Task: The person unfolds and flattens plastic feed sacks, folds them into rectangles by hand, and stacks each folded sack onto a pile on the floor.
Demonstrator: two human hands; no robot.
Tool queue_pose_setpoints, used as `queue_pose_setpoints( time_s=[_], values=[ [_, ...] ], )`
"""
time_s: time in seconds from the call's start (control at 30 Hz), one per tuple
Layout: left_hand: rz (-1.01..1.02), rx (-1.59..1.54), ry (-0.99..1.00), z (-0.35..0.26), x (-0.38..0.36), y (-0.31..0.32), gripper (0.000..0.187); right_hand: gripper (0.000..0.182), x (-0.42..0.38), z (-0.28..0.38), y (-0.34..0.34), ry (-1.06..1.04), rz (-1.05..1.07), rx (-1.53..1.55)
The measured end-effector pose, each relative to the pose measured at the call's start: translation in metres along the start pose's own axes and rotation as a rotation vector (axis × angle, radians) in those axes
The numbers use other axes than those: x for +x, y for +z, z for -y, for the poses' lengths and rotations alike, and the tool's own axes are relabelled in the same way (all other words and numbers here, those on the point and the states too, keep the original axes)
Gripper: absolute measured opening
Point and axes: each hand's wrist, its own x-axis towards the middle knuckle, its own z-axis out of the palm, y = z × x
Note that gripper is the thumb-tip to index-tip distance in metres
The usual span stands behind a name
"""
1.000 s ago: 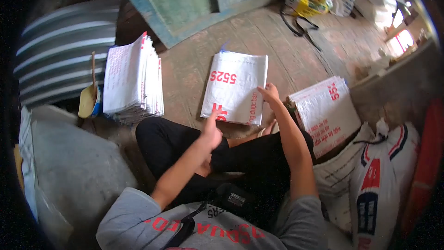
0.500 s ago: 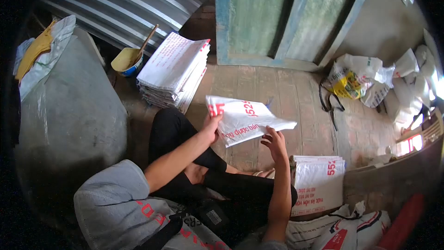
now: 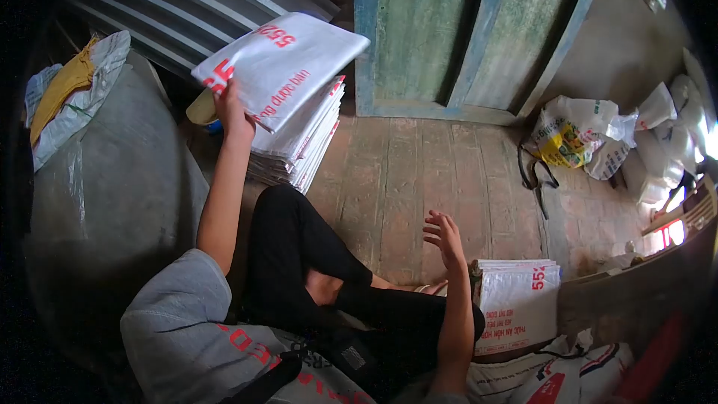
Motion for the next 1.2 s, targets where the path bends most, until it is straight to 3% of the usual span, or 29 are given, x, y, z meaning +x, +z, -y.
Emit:
queue_pose_setpoints(
  time_s=[0.03,0.13,0.27,0.37,0.47,0.5,0.53,0.6,0.67,0.73,0.8,0.87,0.93,1.0,1.03,1.13,1.2],
  values=[
    [-0.016,0.033,0.006,0.024,0.024,-0.026,0.043,0.043,0.001,-0.001,-0.001,-0.005,-0.013,-0.008],
    [-0.190,0.181,-0.238,0.079,0.039,-0.077,0.043,0.043,0.004,-0.003,-0.002,0.003,-0.032,-0.036],
    [-0.099,0.303,-0.673,0.158,0.054,-0.175,0.048,0.043,0.003,-0.003,0.002,0.037,-0.048,-0.089],
    [-0.070,0.421,-0.606,0.139,0.025,-0.160,0.050,0.044,0.001,-0.001,0.003,0.049,-0.036,-0.126],
    [-0.082,0.655,-0.334,0.125,0.001,-0.149,0.049,0.042,0.003,-0.002,-0.001,-0.009,-0.079,-0.059],
    [-0.295,0.644,-0.006,0.125,-0.031,-0.123,0.049,0.041,0.002,0.000,-0.001,-0.023,-0.126,-0.013],
    [-0.127,0.656,0.024,0.093,-0.066,-0.096,0.052,0.040,0.004,0.001,-0.006,-0.048,-0.173,0.054],
    [0.112,0.600,-0.009,0.118,-0.094,-0.097,0.050,0.038,0.008,-0.005,-0.022,-0.112,-0.317,0.217],
    [0.489,0.429,-0.420,0.110,-0.128,-0.061,0.041,0.037,0.005,-0.009,-0.050,-0.197,-0.448,0.447],
    [0.832,0.548,-0.725,0.117,-0.155,-0.031,0.036,0.040,-0.012,0.002,-0.077,-0.307,-0.735,0.690],
    [1.145,0.563,-0.833,0.144,-0.184,-0.023,0.036,0.039,-0.030,-0.018,-0.135,-0.509,-1.008,1.032],
    [1.445,0.726,-0.598,0.173,-0.213,-0.045,0.035,0.041,-0.076,-0.005,-0.147,-0.505,-1.493,1.350],
    [1.833,1.048,-0.179,0.163,-0.221,-0.047,0.035,0.046,-0.104,-0.038,-0.179,-0.164,-1.738,1.465],
    [1.851,0.915,-0.429,0.176,-0.214,-0.057,0.035,0.050,-0.126,-0.061,-0.194,0.037,-1.848,1.555],
    [1.745,0.913,-0.680,0.176,-0.208,-0.056,0.037,0.051,-0.135,-0.066,-0.187,0.071,-1.883,1.574],
    [1.661,0.912,-0.334,0.168,-0.205,-0.045,0.038,0.052,-0.138,-0.067,-0.170,0.136,-1.943,1.587],
    [1.642,0.918,-0.364,0.161,-0.205,-0.042,0.038,0.053,-0.132,-0.066,-0.166,0.164,-1.957,1.570]
  ],
)
